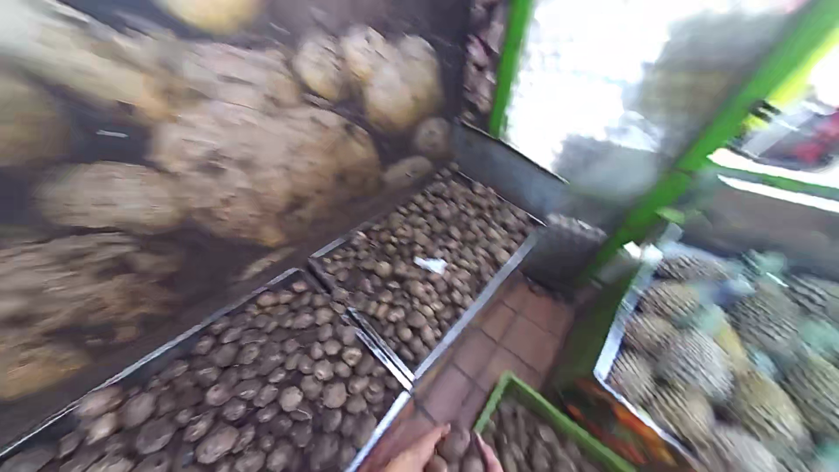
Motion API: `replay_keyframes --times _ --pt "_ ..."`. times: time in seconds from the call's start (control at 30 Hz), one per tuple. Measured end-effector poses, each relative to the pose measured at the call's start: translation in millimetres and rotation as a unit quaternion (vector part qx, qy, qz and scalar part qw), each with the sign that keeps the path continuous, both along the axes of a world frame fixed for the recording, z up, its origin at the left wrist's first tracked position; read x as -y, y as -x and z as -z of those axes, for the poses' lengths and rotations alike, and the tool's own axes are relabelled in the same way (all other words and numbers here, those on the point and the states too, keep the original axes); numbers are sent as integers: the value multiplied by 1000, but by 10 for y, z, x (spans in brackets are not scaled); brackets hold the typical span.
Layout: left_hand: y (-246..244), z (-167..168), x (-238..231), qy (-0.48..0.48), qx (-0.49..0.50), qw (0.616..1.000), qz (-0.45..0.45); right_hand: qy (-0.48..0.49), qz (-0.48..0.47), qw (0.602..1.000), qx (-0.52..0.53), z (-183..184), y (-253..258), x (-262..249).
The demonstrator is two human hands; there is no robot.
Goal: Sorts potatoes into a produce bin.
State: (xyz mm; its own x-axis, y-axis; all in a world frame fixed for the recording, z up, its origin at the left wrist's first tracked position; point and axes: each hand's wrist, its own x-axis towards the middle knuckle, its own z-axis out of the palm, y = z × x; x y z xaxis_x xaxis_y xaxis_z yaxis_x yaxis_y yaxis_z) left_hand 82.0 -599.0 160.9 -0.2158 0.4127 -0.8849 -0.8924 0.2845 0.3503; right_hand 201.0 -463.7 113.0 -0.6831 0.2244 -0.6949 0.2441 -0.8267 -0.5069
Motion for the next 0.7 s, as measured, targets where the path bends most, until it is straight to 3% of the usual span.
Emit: replay_keyframes --times 0.13,0.27,0.37,0.43,0.53,0.6,0.67,0.7 --pt "-297 185 -773 13 60 991 119 33 123 988 82 121 -508 -398" --pt "-468 371 -1479 11 19 985 173 4 235 967 93 365 -834 -914" --pt "-369 578 -1614 -7 -81 979 184 -31 320 939 121 701 -1123 -1314" --pt "-192 843 -1381 -10 -205 939 275 -79 318 927 184 966 -1347 -1496" --pt "61 1150 -464 59 -291 852 431 -116 165 936 288 1411 -1847 -1396" --pt "125 1322 379 140 -288 842 434 -142 -32 917 373 1588 -2228 -1169" --pt "133 1336 1175 222 -269 859 376 -190 -284 842 418 1529 -2448 -946" --pt "65 1257 1645 264 -257 868 334 -221 -432 771 414 1323 -2376 -794"
